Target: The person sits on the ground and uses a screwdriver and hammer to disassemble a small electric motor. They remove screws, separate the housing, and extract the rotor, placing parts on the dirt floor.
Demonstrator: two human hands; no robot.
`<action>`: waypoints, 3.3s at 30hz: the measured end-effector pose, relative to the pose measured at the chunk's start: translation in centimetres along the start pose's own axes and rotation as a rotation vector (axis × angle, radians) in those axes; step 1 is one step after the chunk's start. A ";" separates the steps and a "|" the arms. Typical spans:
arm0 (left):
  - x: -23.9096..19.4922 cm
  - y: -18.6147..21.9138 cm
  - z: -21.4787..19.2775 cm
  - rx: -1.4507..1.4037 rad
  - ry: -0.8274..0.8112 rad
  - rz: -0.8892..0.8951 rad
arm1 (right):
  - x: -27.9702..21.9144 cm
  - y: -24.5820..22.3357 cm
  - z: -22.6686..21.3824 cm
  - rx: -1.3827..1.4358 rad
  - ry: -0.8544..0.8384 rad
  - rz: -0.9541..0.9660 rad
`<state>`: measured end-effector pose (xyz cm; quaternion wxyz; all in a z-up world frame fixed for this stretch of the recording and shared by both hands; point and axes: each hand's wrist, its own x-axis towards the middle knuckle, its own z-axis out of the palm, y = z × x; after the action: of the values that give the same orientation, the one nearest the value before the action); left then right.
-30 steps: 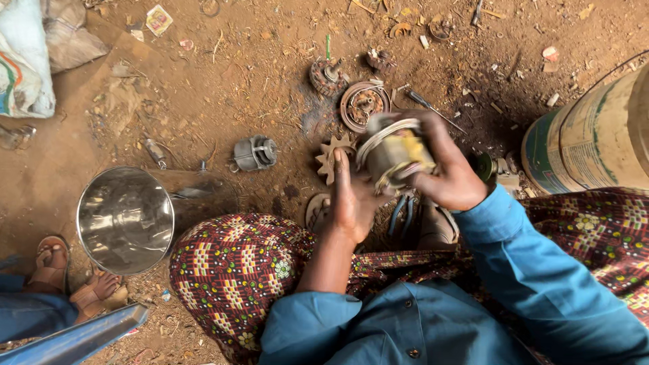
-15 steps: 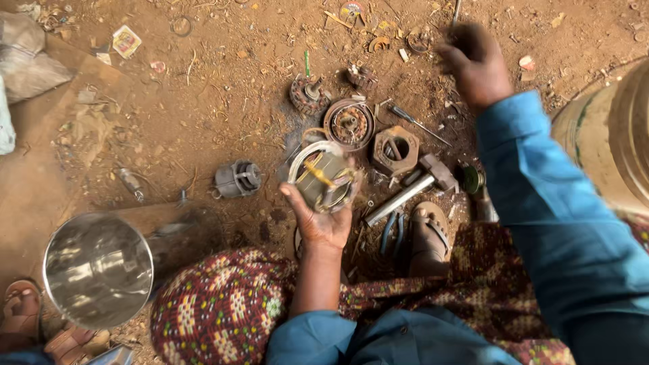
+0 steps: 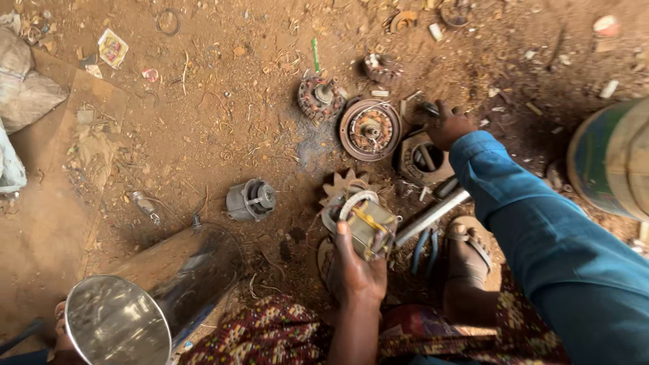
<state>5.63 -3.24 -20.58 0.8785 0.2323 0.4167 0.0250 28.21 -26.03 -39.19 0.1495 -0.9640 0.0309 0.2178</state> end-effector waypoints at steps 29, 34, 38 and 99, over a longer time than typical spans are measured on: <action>-1.4 3.4 4.4 -0.200 -0.253 0.066 | -30.5 -7.3 -22.7 2.008 -0.185 -0.357; -2.7 4.4 4.0 -0.195 -0.316 0.103 | -40.1 -4.2 -19.1 1.243 -0.241 -0.179; -4.2 4.8 4.5 -0.173 -0.294 0.109 | -43.1 -2.4 -14.7 1.068 -0.122 -0.166; -5.1 2.6 3.7 0.212 -0.324 0.519 | -47.5 -7.4 -15.9 0.071 0.515 -0.522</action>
<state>5.48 -3.57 -13.77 0.8684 0.4222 0.1987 0.1674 -7.20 -24.06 -3.10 0.2206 -0.9569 -0.1718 -0.0788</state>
